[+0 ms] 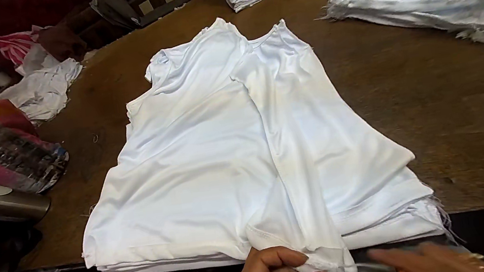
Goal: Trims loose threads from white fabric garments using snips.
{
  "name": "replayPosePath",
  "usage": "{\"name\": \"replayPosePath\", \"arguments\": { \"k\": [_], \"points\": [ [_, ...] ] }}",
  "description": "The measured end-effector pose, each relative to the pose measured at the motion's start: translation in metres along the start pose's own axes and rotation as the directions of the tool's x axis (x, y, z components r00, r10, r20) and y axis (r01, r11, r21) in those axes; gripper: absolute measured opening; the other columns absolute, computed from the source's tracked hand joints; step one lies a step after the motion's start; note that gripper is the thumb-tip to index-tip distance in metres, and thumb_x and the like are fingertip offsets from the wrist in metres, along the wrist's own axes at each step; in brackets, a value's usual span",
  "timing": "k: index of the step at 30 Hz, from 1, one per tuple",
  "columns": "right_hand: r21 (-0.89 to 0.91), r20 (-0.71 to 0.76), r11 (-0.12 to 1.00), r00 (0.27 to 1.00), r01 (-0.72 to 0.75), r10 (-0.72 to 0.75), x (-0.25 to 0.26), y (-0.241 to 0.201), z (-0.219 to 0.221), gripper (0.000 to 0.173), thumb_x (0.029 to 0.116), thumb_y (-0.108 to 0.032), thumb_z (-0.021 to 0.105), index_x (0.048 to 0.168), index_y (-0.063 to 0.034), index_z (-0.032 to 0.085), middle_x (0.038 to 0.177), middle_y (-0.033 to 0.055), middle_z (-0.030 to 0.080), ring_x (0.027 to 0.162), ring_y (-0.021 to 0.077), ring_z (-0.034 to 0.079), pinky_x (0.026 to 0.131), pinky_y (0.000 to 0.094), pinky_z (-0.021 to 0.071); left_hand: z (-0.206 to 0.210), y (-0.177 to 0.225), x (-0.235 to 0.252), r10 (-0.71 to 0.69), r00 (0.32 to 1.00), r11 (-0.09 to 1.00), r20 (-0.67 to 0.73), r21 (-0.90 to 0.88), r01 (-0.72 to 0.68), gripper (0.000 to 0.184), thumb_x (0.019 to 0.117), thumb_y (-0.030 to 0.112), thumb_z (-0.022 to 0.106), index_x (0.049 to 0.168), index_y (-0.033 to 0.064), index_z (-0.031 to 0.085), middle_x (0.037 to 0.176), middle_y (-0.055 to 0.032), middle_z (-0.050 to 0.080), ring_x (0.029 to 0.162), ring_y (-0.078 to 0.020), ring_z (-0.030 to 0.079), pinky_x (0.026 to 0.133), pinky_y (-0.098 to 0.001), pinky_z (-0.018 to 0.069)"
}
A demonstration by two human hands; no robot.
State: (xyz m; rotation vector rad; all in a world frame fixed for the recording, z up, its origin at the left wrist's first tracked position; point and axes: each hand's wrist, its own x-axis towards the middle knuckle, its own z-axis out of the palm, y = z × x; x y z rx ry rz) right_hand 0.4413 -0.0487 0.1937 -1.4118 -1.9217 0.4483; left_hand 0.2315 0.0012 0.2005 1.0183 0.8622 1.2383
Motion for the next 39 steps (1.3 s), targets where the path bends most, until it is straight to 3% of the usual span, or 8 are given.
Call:
{"name": "replayPosePath", "arguments": {
  "k": [2,6,9,16,35,39],
  "points": [
    [-0.095,-0.088,0.995,0.996,-0.008,0.0,0.0,0.011,-0.003,0.044,0.1105,-0.025,0.036,0.123,0.0053,0.065,0.09,0.0255,0.065,0.079,0.0373,0.063,0.068,0.0471,0.0513,0.0,0.001,0.0,-0.017,1.0,0.999,-0.003,-0.031,0.017,0.028,0.0818,-0.015,0.075,0.108,-0.0075,0.066,0.1,-0.0134,0.07,0.072,-0.0177,0.073,0.067,-0.0377,0.067],
    [-0.195,-0.121,0.979,0.989,0.057,-0.081,-0.002,0.018,0.003,0.037,0.1089,-0.023,0.045,0.124,0.0031,0.066,0.086,0.0221,0.064,0.075,0.0359,0.063,0.064,0.045,0.0501,0.0,0.003,-0.001,-0.045,0.999,0.996,0.012,-0.079,0.046,0.032,0.0821,-0.018,0.072,0.112,-0.0092,0.063,0.1,-0.0179,0.073,0.075,-0.0209,0.074,0.066,-0.0387,0.0661],
    [-0.173,-0.119,0.981,0.986,0.091,-0.112,-0.003,0.019,0.008,0.037,0.1092,-0.023,0.044,0.123,0.003,0.067,0.084,0.0214,0.063,0.072,0.0352,0.061,0.061,0.0446,0.0482,0.001,0.004,-0.001,-0.055,0.998,0.995,0.009,-0.082,0.056,0.035,0.0824,-0.018,0.072,0.114,-0.0081,0.061,0.098,-0.0182,0.074,0.073,-0.0202,0.075,0.064,-0.0366,0.0654],
    [-0.203,-0.133,0.969,0.976,0.142,-0.171,0.002,0.016,0.013,0.037,0.1089,-0.023,0.045,0.121,0.0025,0.068,0.081,0.0187,0.063,0.07,0.0328,0.06,0.06,0.042,0.0474,0.001,0.007,0.0,-0.045,0.999,0.999,-0.003,-0.02,0.045,0.041,0.0809,-0.02,0.072,0.118,-0.009,0.058,0.11,-0.0175,0.072,0.073,-0.0182,0.074,0.062,-0.0345,0.0652],
    [-0.168,-0.086,0.976,0.985,0.135,-0.151,0.0,0.019,0.013,0.038,0.1086,-0.025,0.045,0.123,0.0025,0.067,0.083,0.0201,0.064,0.071,0.0334,0.061,0.06,0.0431,0.048,0.0,0.009,-0.002,-0.049,0.999,0.999,-0.006,0.008,0.049,0.045,0.0796,-0.021,0.072,0.121,-0.01,0.057,0.107,-0.0191,0.073,0.072,-0.02,0.075,0.062,-0.0351,0.0655],
    [-0.192,-0.097,0.971,0.982,0.144,-0.165,0.006,0.015,0.017,0.037,0.1082,-0.025,0.046,0.122,0.0019,0.068,0.08,0.0179,0.062,0.069,0.0318,0.059,0.059,0.0411,0.0458,0.001,0.007,-0.001,-0.007,1.0,0.999,0.012,0.048,0.006,0.046,0.0788,-0.021,0.073,0.121,-0.0111,0.057,0.111,-0.0192,0.071,0.072,-0.0189,0.074,0.062,-0.0338,0.0655]
  ]
}}
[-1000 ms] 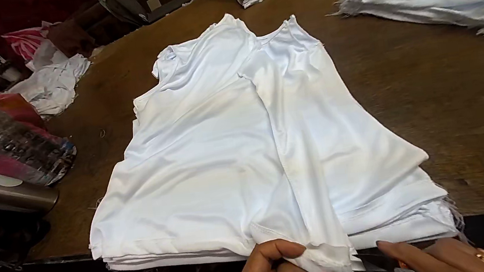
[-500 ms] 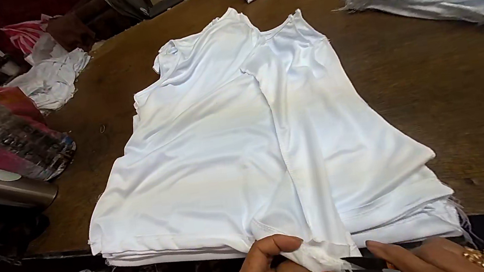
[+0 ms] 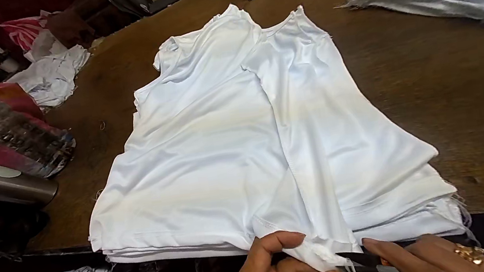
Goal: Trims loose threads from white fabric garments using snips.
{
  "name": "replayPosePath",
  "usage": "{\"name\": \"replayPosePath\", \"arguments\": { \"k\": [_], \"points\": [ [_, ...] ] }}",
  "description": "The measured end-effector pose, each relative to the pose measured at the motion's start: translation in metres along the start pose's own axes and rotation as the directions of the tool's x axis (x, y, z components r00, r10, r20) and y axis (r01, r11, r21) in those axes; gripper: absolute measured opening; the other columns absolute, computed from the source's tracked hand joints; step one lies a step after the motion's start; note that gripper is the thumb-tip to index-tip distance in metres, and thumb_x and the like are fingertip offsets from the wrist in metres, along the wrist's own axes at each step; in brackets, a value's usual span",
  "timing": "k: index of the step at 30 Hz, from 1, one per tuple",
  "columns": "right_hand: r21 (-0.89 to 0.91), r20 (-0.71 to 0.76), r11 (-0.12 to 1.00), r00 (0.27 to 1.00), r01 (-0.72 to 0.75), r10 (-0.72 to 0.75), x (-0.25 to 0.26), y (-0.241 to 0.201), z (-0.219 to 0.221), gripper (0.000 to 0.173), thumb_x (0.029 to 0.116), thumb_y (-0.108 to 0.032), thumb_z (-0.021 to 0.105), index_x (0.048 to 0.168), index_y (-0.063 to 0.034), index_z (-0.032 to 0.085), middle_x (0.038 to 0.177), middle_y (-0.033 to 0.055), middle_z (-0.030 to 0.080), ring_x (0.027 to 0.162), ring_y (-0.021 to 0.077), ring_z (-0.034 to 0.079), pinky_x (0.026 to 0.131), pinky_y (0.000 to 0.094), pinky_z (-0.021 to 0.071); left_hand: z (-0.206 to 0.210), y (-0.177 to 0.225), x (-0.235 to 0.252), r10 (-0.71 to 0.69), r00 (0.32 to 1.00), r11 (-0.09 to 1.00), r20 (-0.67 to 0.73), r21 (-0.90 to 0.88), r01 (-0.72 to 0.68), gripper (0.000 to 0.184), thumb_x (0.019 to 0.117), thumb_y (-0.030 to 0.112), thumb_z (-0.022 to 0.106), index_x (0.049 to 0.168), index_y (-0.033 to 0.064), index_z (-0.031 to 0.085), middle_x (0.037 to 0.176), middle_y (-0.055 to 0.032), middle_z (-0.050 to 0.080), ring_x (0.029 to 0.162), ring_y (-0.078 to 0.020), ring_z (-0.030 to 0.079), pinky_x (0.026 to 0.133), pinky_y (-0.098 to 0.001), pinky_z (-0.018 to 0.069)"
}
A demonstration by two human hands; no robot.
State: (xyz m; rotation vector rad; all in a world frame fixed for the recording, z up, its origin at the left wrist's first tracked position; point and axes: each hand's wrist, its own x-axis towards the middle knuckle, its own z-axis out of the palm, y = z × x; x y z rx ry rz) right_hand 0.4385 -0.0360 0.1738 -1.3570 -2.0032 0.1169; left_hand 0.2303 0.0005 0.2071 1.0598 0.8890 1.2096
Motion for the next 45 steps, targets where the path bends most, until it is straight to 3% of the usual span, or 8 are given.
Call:
{"name": "replayPosePath", "arguments": {
  "k": [8,13,17,24,36,45],
  "points": [
    [-0.039,-0.027,0.999,1.0,0.006,-0.007,0.001,-0.003,0.001,0.033,0.1073,-0.022,0.049,0.117,0.0013,0.07,0.077,0.0168,0.062,0.067,0.0317,0.059,0.057,0.0412,0.0454,0.0,0.001,-0.001,0.003,1.0,1.0,-0.011,0.017,-0.003,0.051,0.0784,-0.022,0.073,0.125,-0.0127,0.056,0.118,-0.0211,0.07,0.073,-0.0206,0.075,0.063,-0.0346,0.0662],
    [-0.065,-0.041,0.998,0.999,0.005,-0.008,0.002,-0.002,0.0,0.032,0.1072,-0.022,0.048,0.11,0.0018,0.07,0.075,0.0162,0.062,0.066,0.0314,0.059,0.057,0.0412,0.0457,0.002,0.004,-0.001,-0.046,0.999,0.998,-0.019,-0.045,0.045,0.042,0.086,-0.018,0.068,0.127,-0.0132,0.058,0.111,-0.0179,0.073,0.075,-0.0196,0.075,0.069,-0.0378,0.0668],
    [-0.002,-0.01,1.0,1.0,0.023,-0.023,-0.002,0.001,-0.003,0.035,0.1085,-0.022,0.045,0.114,0.0025,0.069,0.076,0.0185,0.062,0.067,0.033,0.06,0.058,0.0434,0.0471,0.002,0.004,0.0,-0.098,0.993,0.985,-0.068,-0.147,0.087,0.033,0.0889,-0.016,0.066,0.121,-0.0123,0.063,0.101,-0.0177,0.075,0.074,-0.0208,0.075,0.067,-0.0387,0.0665],
    [-0.007,-0.005,1.0,1.0,0.0,0.0,-0.002,0.0,0.001,0.039,0.1091,-0.027,0.044,0.119,0.0029,0.068,0.08,0.0186,0.062,0.069,0.0326,0.06,0.059,0.0419,0.0468,-0.002,0.004,0.001,-0.187,0.982,0.957,-0.032,-0.232,0.175,0.039,0.0881,-0.017,0.065,0.126,-0.0111,0.055,0.101,-0.0205,0.074,0.078,-0.0257,0.076,0.069,-0.0432,0.0654],
    [-0.078,-0.053,0.996,0.998,0.041,-0.045,0.013,-0.004,0.007,0.039,0.109,-0.029,0.045,0.12,0.0014,0.068,0.077,0.0151,0.059,0.067,0.0301,0.055,0.058,0.0392,0.0424,0.0,0.005,-0.001,-0.185,0.982,0.95,-0.033,-0.262,0.171,0.037,0.0881,-0.018,0.064,0.123,-0.0094,0.054,0.098,-0.0193,0.075,0.078,-0.0247,0.076,0.071,-0.0431,0.0656],
    [-0.096,-0.066,0.994,0.996,0.047,-0.053,0.017,-0.007,0.012,0.037,0.1088,-0.028,0.046,0.113,0.0013,0.069,0.074,0.014,0.059,0.065,0.0292,0.056,0.056,0.0391,0.0425,0.002,0.003,-0.002,-0.194,0.98,0.953,-0.052,-0.248,0.175,0.036,0.0876,-0.018,0.065,0.121,-0.0097,0.055,0.095,-0.0186,0.075,0.076,-0.0244,0.076,0.071,-0.0426,0.0657]
  ]
}}
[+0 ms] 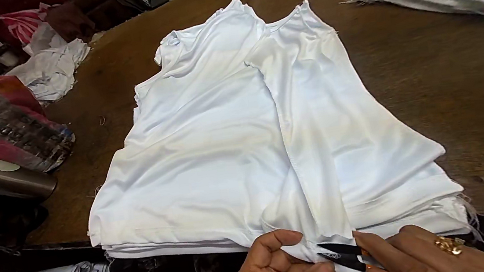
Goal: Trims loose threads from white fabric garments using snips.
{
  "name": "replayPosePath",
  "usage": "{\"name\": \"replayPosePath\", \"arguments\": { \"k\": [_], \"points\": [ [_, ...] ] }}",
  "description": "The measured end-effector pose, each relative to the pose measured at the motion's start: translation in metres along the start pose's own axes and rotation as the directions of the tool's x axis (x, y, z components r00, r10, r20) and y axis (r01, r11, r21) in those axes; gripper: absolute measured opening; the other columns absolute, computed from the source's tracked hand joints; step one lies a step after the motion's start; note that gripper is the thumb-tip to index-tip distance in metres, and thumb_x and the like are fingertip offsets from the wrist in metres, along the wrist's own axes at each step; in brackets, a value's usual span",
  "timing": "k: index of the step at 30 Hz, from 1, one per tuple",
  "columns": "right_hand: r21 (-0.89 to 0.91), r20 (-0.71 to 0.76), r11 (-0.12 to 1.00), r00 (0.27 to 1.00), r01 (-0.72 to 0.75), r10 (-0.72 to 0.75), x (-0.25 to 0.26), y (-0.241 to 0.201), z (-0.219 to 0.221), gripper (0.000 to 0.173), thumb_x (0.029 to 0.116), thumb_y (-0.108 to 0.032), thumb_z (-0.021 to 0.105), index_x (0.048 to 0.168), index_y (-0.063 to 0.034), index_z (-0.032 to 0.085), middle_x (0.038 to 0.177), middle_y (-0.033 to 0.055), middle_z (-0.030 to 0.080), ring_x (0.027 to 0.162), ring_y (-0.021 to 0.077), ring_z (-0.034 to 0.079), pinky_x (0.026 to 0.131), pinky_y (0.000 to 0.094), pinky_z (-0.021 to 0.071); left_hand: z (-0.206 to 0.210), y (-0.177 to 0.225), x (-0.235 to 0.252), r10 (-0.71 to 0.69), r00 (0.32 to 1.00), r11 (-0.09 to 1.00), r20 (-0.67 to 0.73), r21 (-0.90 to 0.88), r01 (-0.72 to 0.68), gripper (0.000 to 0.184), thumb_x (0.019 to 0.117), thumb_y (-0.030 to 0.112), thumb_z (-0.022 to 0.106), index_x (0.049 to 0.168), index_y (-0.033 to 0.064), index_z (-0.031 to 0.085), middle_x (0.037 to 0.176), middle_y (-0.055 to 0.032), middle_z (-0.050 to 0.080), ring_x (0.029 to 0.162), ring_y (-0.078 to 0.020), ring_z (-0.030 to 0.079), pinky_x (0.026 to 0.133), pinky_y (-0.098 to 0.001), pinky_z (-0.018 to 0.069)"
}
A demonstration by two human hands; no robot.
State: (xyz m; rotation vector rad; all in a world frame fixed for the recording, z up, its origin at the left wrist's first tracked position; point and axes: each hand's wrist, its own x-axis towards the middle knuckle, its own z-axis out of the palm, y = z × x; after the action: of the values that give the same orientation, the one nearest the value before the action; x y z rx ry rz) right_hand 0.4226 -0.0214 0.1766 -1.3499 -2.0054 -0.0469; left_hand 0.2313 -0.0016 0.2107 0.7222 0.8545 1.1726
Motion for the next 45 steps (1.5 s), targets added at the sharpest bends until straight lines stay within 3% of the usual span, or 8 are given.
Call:
{"name": "replayPosePath", "arguments": {
  "k": [4,10,22,33,38,41,43,45],
  "points": [
    [-0.036,0.003,0.999,1.0,-0.001,0.001,-0.001,0.004,0.001,0.037,0.1093,-0.029,0.044,0.105,-0.0016,0.068,0.072,0.0128,0.058,0.063,0.0286,0.057,0.054,0.0394,0.0423,0.001,-0.002,-0.001,0.001,1.0,1.0,-0.017,0.011,-0.001,0.035,0.0866,-0.018,0.066,0.119,-0.0084,0.055,0.094,-0.0183,0.075,0.076,-0.0246,0.076,0.07,-0.042,0.0658],
    [0.19,0.066,0.981,0.998,-0.037,0.024,-0.015,0.015,-0.011,0.041,0.1102,-0.026,0.038,0.109,0.0001,0.069,0.075,0.017,0.06,0.065,0.0311,0.058,0.057,0.0421,0.0451,-0.003,-0.001,0.003,0.033,0.999,0.999,-0.028,-0.013,-0.033,0.036,0.0871,-0.018,0.065,0.12,-0.008,0.053,0.098,-0.0207,0.075,0.079,-0.0261,0.077,0.072,-0.0433,0.0657],
    [0.032,0.023,0.999,1.0,-0.014,0.014,-0.006,0.007,-0.003,0.041,0.1096,-0.03,0.043,0.12,0.0009,0.068,0.078,0.0155,0.061,0.069,0.0309,0.057,0.059,0.0403,0.0447,-0.001,-0.006,0.0,0.164,0.985,0.979,0.044,0.113,-0.168,0.044,0.0834,-0.021,0.067,0.121,-0.0054,0.052,0.097,-0.0158,0.076,0.079,-0.0229,0.077,0.076,-0.0419,0.0657],
    [0.037,0.024,0.999,1.0,-0.014,0.013,-0.001,0.003,0.0,0.04,0.1094,-0.031,0.045,0.118,0.0005,0.068,0.076,0.0147,0.061,0.068,0.0297,0.058,0.058,0.0389,0.0447,-0.001,-0.009,0.002,0.149,0.988,0.981,0.036,0.119,-0.152,0.046,0.082,-0.022,0.067,0.121,-0.0063,0.05,0.098,-0.0173,0.075,0.079,-0.0243,0.077,0.074,-0.0417,0.0658],
    [-0.001,0.001,1.0,1.0,-0.004,0.004,0.006,-0.001,0.006,0.035,0.1089,-0.028,0.046,0.106,-0.0017,0.069,0.073,0.0132,0.06,0.065,0.0282,0.058,0.055,0.0385,0.0431,-0.001,-0.011,0.002,0.196,0.979,0.963,0.063,0.174,-0.204,0.046,0.0811,-0.021,0.07,0.12,-0.0073,0.051,0.097,-0.0179,0.075,0.079,-0.0241,0.077,0.074,-0.0403,0.0658],
    [0.26,0.018,0.961,0.996,-0.093,0.092,0.005,0.005,0.006,0.035,0.1105,-0.024,0.042,0.103,-0.0006,0.067,0.08,0.0155,0.066,0.073,0.0246,0.064,0.063,0.0351,0.0502,-0.003,-0.008,0.002,0.24,0.963,0.921,0.12,0.286,-0.265,0.045,0.0826,-0.02,0.067,0.123,-0.0087,0.051,0.101,-0.0123,0.075,0.086,-0.017,0.076,0.081,-0.0343,0.0641],
    [0.55,0.036,0.82,0.986,-0.157,0.164,-0.001,0.014,0.006,0.042,0.1115,-0.031,0.039,0.11,0.0029,0.065,0.088,0.0167,0.066,0.08,0.0168,0.062,0.071,0.0273,0.051,-0.007,-0.002,0.004,0.273,0.945,0.858,0.178,0.399,-0.323,0.041,0.0858,-0.018,0.063,0.125,-0.0123,0.051,0.104,-0.0116,0.075,0.093,-0.0165,0.075,0.087,-0.0348,0.0625],
    [0.655,0.076,0.733,0.981,-0.183,0.176,-0.004,0.018,0.004,0.052,0.1052,-0.044,0.053,0.115,0.0058,0.062,0.091,0.0168,0.063,0.079,0.0122,0.057,0.071,0.0235,0.0475,-0.008,0.006,0.004,0.291,0.932,0.79,0.216,0.495,-0.361,0.039,0.0877,-0.017,0.06,0.125,-0.0147,0.05,0.105,-0.012,0.074,0.097,-0.0167,0.074,0.09,-0.0352,0.0614]
  ]
}}
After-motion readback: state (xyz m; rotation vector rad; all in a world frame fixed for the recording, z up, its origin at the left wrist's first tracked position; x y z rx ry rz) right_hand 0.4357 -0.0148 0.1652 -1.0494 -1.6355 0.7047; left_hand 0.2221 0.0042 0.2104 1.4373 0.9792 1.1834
